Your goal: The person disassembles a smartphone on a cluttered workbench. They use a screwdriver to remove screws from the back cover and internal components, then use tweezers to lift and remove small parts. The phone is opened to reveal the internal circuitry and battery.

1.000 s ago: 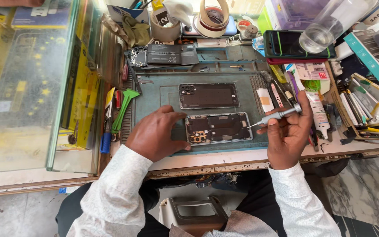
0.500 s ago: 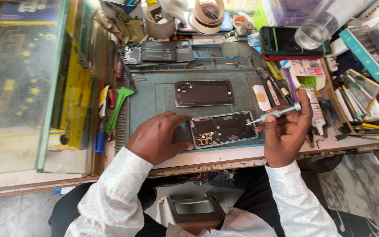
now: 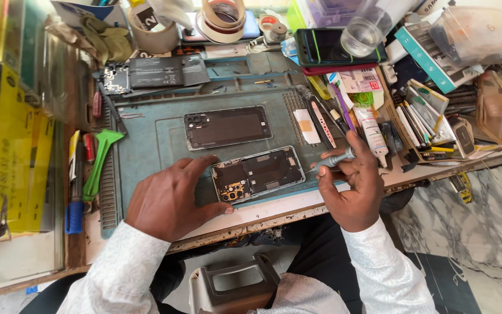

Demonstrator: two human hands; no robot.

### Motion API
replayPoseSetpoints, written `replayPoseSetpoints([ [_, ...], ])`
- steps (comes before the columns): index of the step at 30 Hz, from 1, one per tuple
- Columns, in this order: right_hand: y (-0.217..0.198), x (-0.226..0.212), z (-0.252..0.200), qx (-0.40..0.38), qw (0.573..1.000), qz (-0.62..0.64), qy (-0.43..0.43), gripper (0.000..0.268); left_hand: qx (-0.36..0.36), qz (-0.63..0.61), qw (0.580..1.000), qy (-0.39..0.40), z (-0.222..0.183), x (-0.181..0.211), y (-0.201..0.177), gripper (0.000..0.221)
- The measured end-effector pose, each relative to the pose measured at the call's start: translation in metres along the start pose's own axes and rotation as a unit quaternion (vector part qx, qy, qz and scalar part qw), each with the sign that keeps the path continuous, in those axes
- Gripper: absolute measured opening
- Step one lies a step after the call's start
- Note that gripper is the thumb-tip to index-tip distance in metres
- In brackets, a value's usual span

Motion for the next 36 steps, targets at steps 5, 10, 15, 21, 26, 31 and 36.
replayPoseSetpoints([
  [5, -0.003, 0.005, -0.002, 0.001, 1.0, -0.005, 0.005, 0.069, 0.003, 0.005, 1.0, 0.003, 0.001, 0.0, 0.0, 0.093],
  [10, 0.0, 0.005, -0.004, -0.011, 1.0, 0.001, -0.004, 0.069, 0.007, -0.001, 1.0, 0.004, 0.002, 0.001, -0.001, 0.094],
  [15, 0.004, 0.007, -0.007, -0.014, 1.0, 0.006, 0.003, 0.066, -0.008, 0.005, 1.0, -0.01, 0.001, -0.001, 0.001, 0.094],
  [21, 0.002, 0.009, -0.007, -0.004, 0.999, 0.014, 0.03, 0.067, -0.013, 0.007, 1.0, -0.015, 0.001, -0.001, 0.0, 0.094],
  [26, 0.002, 0.0, -0.006, -0.009, 1.0, -0.004, 0.0, 0.066, -0.005, -0.001, 1.0, -0.007, 0.001, 0.0, 0.0, 0.096],
  [31, 0.002, -0.01, -0.004, 0.004, 0.998, -0.052, -0.042, 0.064, -0.008, 0.005, 1.0, -0.007, 0.0, -0.002, 0.003, 0.095],
  [36, 0.001, -0.018, 0.001, 0.008, 0.996, -0.056, -0.067, 0.062, -0.004, 0.003, 1.0, -0.002, 0.0, 0.0, 0.001, 0.095],
])
Point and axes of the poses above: each hand's wrist, its own z-axis towards the middle knuckle, its own y-axis out of the palm, x = y × z, the point moved 10 cm from there along z, towards the middle knuckle, and after that the axes turned 7 degrees about x, right-handed, at the moved point
